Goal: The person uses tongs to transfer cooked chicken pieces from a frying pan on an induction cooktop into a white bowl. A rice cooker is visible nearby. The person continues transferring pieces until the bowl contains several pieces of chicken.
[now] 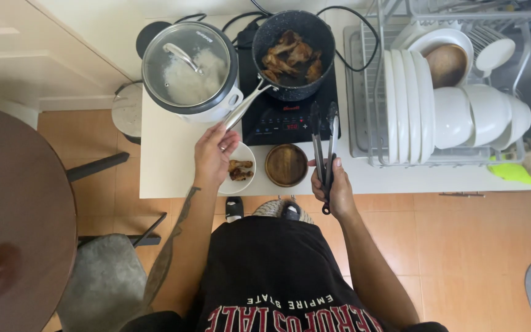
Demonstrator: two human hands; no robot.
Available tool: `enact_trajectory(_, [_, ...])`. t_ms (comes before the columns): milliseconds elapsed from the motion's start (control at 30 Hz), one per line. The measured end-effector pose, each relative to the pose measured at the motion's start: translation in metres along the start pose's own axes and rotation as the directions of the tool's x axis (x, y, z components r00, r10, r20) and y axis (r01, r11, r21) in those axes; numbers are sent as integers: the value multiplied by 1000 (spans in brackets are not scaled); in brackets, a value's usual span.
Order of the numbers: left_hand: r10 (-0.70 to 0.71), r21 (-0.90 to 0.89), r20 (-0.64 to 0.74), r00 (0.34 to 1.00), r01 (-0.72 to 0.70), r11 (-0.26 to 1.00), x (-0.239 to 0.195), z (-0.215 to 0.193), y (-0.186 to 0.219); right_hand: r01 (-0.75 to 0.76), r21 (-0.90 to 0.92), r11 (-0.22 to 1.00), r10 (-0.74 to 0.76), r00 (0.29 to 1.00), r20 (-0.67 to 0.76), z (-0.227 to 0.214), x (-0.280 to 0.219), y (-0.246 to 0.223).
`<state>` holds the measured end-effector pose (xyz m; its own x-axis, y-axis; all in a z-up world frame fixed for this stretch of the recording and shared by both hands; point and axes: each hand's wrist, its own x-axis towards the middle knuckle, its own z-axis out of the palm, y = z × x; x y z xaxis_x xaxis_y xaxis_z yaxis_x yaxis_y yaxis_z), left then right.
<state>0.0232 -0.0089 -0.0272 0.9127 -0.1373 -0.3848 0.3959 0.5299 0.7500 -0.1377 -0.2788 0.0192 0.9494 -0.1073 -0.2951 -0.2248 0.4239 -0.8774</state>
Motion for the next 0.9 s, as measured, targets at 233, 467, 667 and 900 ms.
enact_trajectory(233, [62, -33, -100, 993, -66, 997, 3, 1, 8, -7, -71, 997, 2, 997, -80, -3, -12, 6])
enact_trajectory(467, [90, -56, -135, 987, -98, 994, -20, 19, -4, -74, -54, 996, 70, 995, -67, -7, -11, 11])
enact_trajectory(667, [45, -31, -220, 974, -53, 998, -48, 25, -25, -71, -67, 995, 69, 997, -21, -2, -1, 6])
enact_trajectory(900, [75, 429, -125, 989, -14, 903, -71, 23, -98, -78, -151, 985, 79, 997, 3, -15, -8, 10])
